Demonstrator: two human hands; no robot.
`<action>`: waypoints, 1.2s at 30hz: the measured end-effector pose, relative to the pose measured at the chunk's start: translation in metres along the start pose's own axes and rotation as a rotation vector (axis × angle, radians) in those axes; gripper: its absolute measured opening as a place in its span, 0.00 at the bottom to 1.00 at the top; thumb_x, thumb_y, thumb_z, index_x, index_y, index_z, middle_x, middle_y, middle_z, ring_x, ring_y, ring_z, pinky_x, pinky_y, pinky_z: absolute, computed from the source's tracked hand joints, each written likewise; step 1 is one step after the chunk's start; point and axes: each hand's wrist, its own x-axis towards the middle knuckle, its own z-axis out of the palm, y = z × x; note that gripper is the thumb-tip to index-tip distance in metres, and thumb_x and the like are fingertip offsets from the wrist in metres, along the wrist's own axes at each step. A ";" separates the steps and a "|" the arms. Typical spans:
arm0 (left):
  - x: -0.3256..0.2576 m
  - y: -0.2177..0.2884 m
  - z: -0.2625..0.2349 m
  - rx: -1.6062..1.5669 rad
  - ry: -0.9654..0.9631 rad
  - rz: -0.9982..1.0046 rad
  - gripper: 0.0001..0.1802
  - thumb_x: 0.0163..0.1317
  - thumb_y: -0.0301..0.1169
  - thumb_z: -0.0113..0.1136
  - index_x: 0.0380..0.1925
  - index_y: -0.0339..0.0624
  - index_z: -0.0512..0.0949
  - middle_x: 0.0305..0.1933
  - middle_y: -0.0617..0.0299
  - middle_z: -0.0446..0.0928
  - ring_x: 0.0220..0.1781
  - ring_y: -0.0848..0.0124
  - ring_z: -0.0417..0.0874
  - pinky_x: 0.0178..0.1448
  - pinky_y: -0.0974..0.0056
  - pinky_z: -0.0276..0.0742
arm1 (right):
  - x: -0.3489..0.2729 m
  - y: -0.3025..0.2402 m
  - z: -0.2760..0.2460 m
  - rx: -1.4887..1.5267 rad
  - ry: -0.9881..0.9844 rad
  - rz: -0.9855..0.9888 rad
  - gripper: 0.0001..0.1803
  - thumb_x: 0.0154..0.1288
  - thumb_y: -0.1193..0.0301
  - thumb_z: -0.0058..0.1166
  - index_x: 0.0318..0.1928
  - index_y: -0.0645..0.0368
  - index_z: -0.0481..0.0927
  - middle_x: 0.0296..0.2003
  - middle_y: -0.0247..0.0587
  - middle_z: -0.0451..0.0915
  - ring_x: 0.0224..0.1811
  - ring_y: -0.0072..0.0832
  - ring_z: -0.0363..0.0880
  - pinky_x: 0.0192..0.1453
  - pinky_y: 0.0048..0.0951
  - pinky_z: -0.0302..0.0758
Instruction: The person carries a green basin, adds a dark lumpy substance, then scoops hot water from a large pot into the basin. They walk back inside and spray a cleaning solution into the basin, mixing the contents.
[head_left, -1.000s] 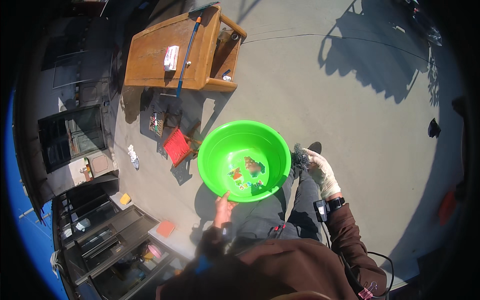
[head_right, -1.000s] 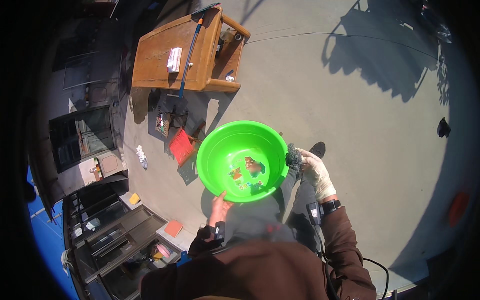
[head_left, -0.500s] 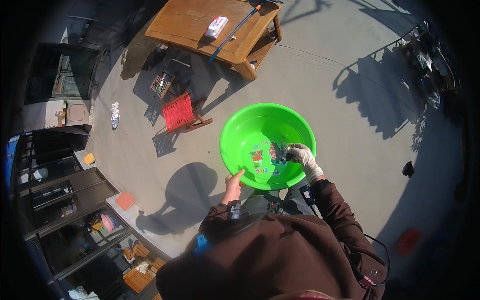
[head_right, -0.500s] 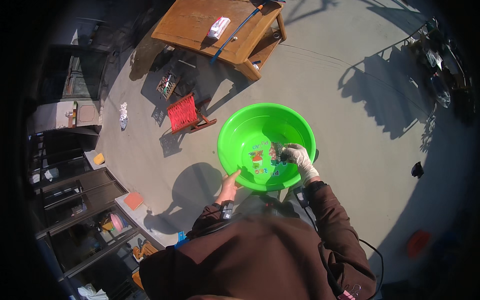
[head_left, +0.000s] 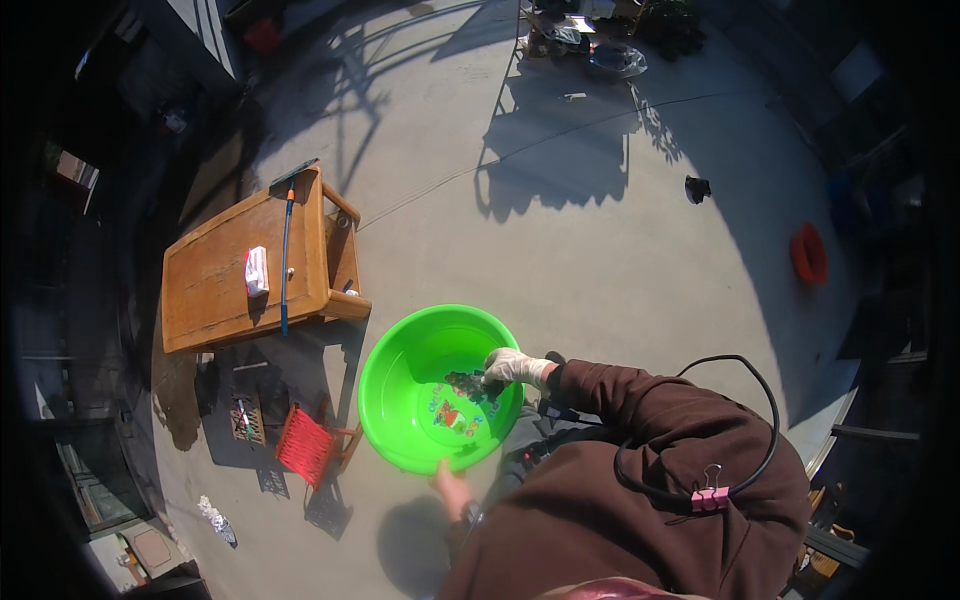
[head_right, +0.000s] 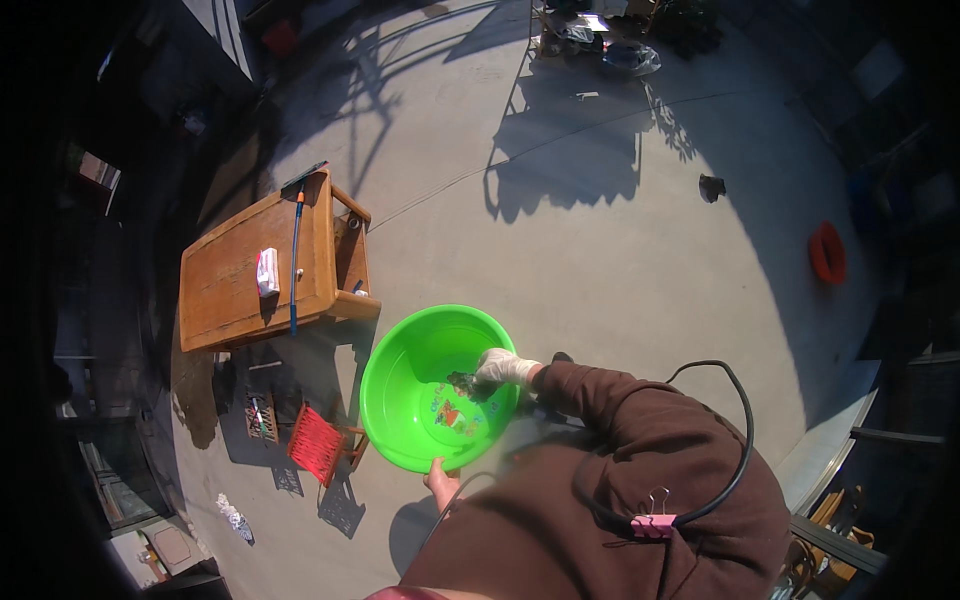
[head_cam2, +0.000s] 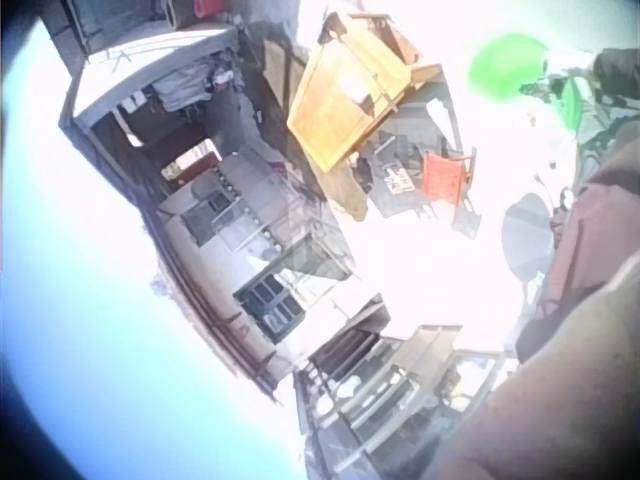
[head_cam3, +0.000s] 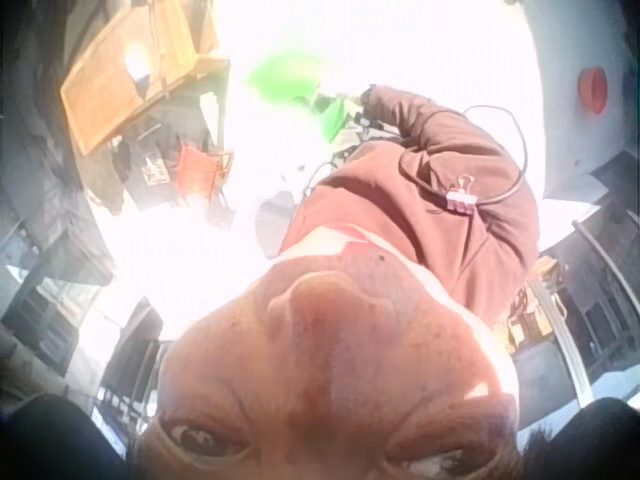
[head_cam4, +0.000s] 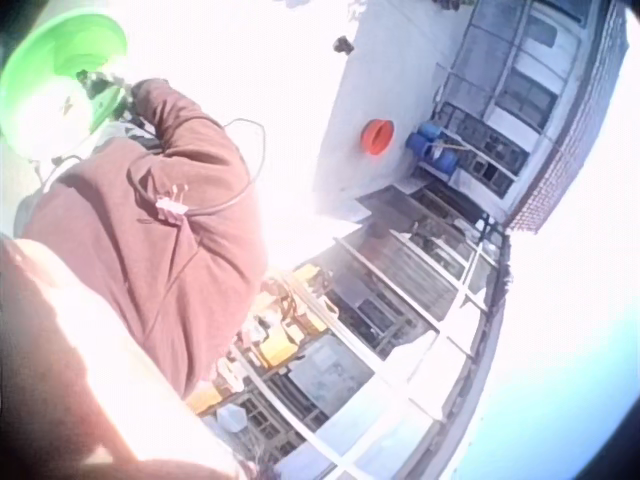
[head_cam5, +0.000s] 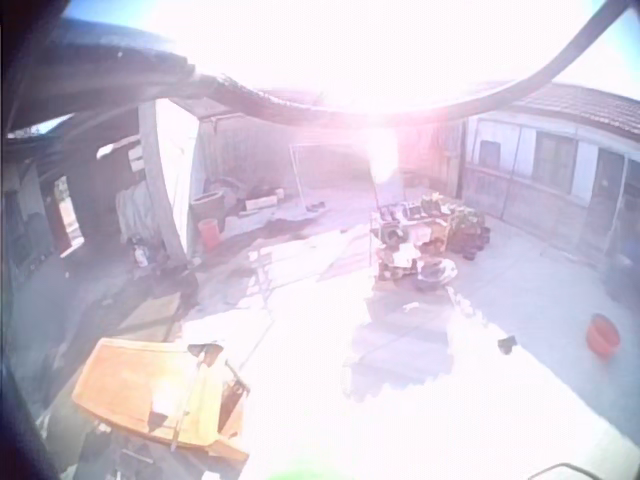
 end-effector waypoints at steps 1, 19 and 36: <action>0.004 -0.005 -0.003 0.034 -0.035 0.015 0.20 0.57 0.25 0.57 0.48 0.27 0.69 0.48 0.53 0.71 0.46 0.64 0.74 0.50 0.59 0.74 | -0.001 0.001 -0.004 -0.019 -0.001 0.014 0.17 0.47 0.62 0.61 0.33 0.64 0.84 0.29 0.45 0.83 0.34 0.32 0.82 0.36 0.33 0.78; -0.011 -0.077 0.091 0.176 0.368 -0.145 0.19 0.53 0.20 0.59 0.46 0.36 0.68 0.37 0.52 0.76 0.28 0.61 0.80 0.26 0.59 0.74 | -0.032 0.129 -0.158 0.827 -0.002 0.112 0.30 0.49 0.70 0.64 0.54 0.67 0.74 0.38 0.46 0.81 0.36 0.31 0.82 0.38 0.28 0.80; -0.069 -0.194 0.389 0.781 0.082 -0.235 0.24 0.54 0.17 0.56 0.53 0.37 0.68 0.44 0.56 0.77 0.38 0.66 0.82 0.34 0.65 0.80 | -0.057 0.334 -0.351 0.810 0.257 0.249 0.27 0.51 0.74 0.61 0.55 0.63 0.75 0.23 0.26 0.69 0.25 0.16 0.68 0.33 0.19 0.68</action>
